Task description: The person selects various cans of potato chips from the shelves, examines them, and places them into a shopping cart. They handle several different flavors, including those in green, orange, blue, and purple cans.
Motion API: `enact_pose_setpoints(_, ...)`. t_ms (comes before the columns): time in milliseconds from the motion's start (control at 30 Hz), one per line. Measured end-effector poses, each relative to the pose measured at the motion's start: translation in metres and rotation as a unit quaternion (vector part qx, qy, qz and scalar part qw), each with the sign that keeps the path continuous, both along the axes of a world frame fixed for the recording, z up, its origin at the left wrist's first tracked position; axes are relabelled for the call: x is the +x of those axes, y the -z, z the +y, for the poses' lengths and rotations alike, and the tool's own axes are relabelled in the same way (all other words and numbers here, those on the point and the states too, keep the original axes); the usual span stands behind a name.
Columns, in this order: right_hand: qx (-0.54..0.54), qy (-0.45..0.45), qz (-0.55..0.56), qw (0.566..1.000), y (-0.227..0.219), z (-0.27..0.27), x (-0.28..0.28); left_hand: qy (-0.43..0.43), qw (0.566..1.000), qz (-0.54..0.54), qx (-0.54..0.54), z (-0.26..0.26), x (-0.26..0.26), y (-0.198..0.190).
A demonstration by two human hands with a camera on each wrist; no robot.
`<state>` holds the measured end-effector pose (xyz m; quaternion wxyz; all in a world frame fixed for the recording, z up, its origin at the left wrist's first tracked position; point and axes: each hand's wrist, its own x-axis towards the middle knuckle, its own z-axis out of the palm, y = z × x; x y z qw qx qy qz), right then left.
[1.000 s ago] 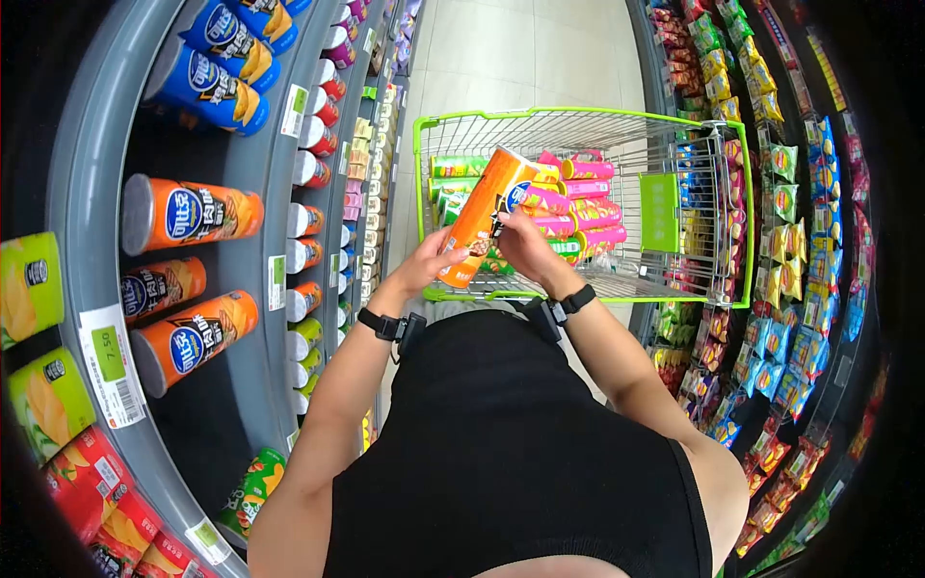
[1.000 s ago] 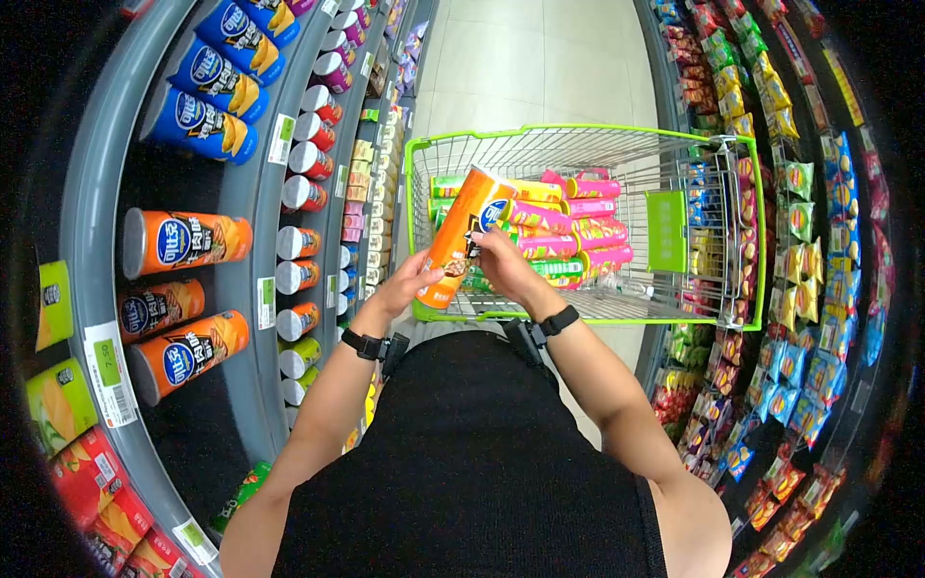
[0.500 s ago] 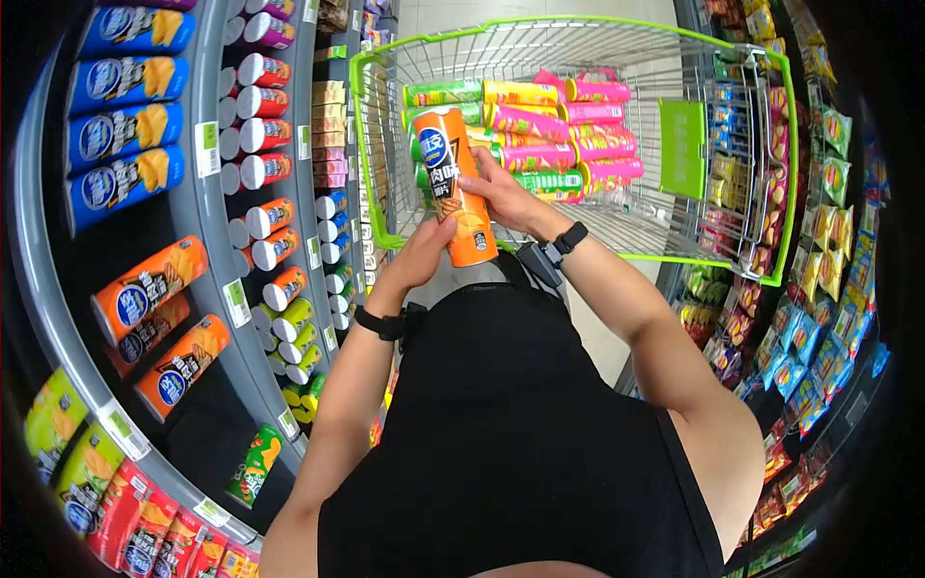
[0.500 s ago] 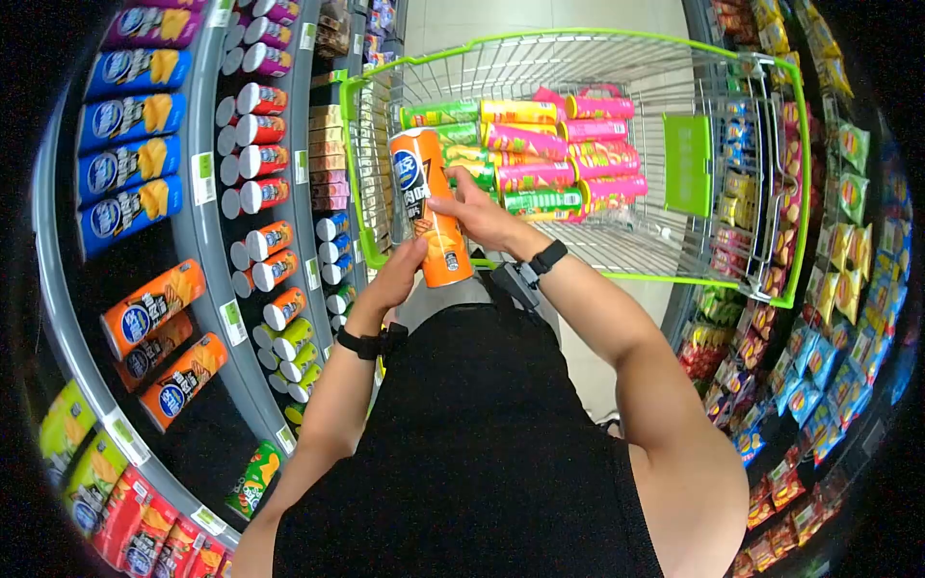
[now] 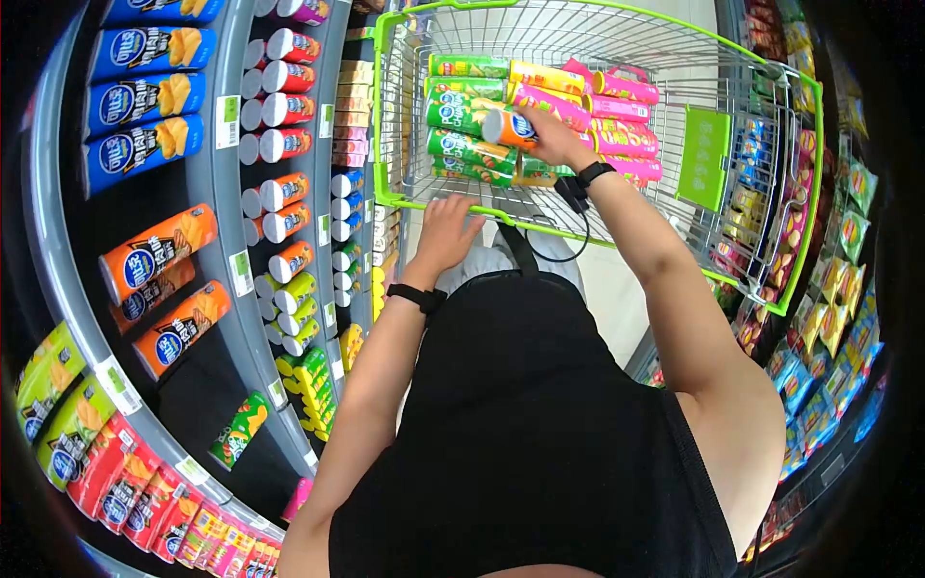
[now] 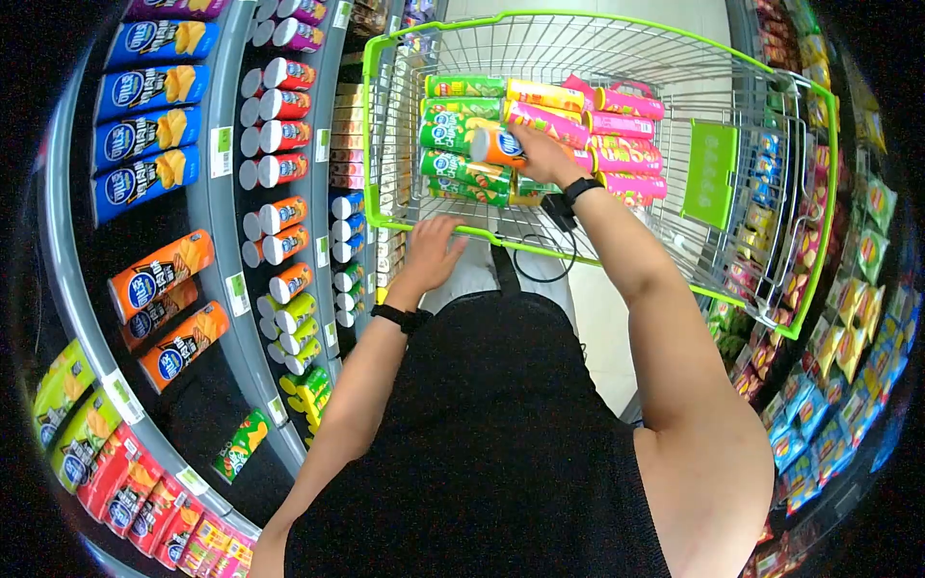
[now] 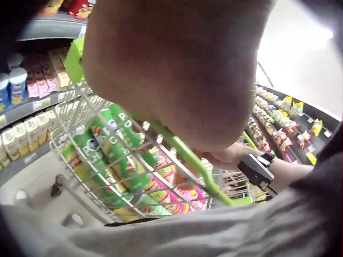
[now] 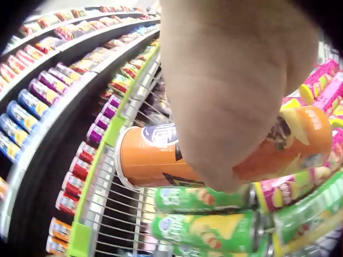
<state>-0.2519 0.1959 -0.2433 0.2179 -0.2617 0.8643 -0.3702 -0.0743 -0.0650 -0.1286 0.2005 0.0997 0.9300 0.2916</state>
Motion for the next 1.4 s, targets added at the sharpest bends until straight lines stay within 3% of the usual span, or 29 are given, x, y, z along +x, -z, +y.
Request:
enact_pose_setpoints(167, 0.197, 0.034, 0.067, 0.978, 0.056, 0.053, 0.040, -0.032, 0.999, -0.027, 0.030, -0.007, -0.012, 0.003)
enact_pose_setpoints(200, 0.268, 0.012, 0.054, 0.962, 0.060, 0.058, 0.045, -0.033, 0.999, -0.016, 0.040, -0.009, -0.010, 0.007)
enact_pose_setpoints(267, 0.310, 0.022, -0.014, 0.950, 0.048, 0.056, 0.052, -0.034, 0.998, -0.009, 0.045, -0.012, -0.005, 0.006)
enact_pose_setpoints(333, 0.277, 0.065, 0.002, 0.959, 0.048, 0.049, 0.057, -0.039, 0.998, -0.010, 0.038, -0.008, -0.006, 0.003)
enact_pose_setpoints(367, 0.196, 0.058, -0.002, 0.979, 0.089, 0.058, 0.053, -0.001, 0.999, -0.049, 0.022, -0.006, -0.002, 0.017)
enact_pose_setpoints(400, 0.162, 0.065, 0.033, 0.984, 0.092, 0.053, 0.050, 0.031, 0.996, -0.080, -0.006, -0.011, -0.005, 0.031)
enact_pose_setpoints(433, 0.155, 0.080, -0.016, 0.985, 0.102, 0.048, 0.043, -0.019, 0.997, -0.038, 0.058, -0.014, -0.003, 0.019)
enact_pose_setpoints(467, 0.149, 0.096, -0.064, 0.982, 0.108, 0.041, 0.036, -0.028, 0.998, 0.018, 0.052, -0.017, 0.005, 0.028)
enact_pose_setpoints(500, 0.130, 0.113, -0.079, 0.982, 0.086, 0.034, 0.037, -0.016, 0.998, -0.021, 0.065, -0.021, 0.005, 0.020)
enact_pose_setpoints(567, 0.079, 0.197, 0.025, 0.977, 0.112, 0.028, 0.025, -0.007, 0.993, -0.074, 0.094, -0.026, 0.003, 0.016)
enact_pose_setpoints(600, 0.019, 0.234, 0.067, 0.970, 0.084, 0.010, 0.018, -0.007, 0.990, -0.084, 0.109, -0.026, 0.005, 0.022)
enact_pose_setpoints(667, -0.002, 0.242, 0.092, 0.966, 0.027, -0.026, 0.002, -0.009, 0.989, -0.090, 0.118, -0.031, 0.007, 0.019)
enact_pose_setpoints(700, -0.039, 0.248, 0.133, 0.959, 0.018, -0.042, -0.006, -0.005, 0.988, -0.088, 0.129, -0.034, 0.008, 0.013)
enact_pose_setpoints(800, -0.143, 0.193, 0.124, 0.963, -0.060, -0.107, -0.022, 0.028, 0.993, -0.046, 0.109, -0.041, 0.013, 0.007)
enact_pose_setpoints(867, -0.233, 0.162, -0.015, 0.959, -0.135, -0.161, -0.019, 0.036, 0.996, 0.001, 0.082, -0.049, 0.016, -0.003)
enact_pose_setpoints(933, -0.391, 0.089, -0.190, 0.896, -0.182, -0.205, -0.024, 0.044, 0.995, 0.061, 0.065, -0.061, 0.020, -0.009)
enact_pose_setpoints(1067, -0.432, -0.105, -0.196, 0.874, -0.269, -0.276, -0.010, 0.003, 0.991, 0.111, 0.070, -0.085, 0.032, -0.101)
enact_pose_setpoints(1133, -0.452, -0.160, -0.220, 0.850, -0.304, -0.306, 0.006, -0.033, 0.979, 0.185, 0.081, -0.098, 0.049, -0.113)
enact_pose_setpoints(1200, -0.422, -0.220, -0.137, 0.869, -0.321, -0.335, 0.013, -0.035, 0.979, 0.157, 0.127, -0.113, 0.055, -0.153)
enact_pose_setpoints(1400, -0.396, -0.247, -0.017, 0.885, -0.360, -0.408, 0.026, -0.034, 0.988, 0.122, 0.091, -0.145, 0.083, -0.160)
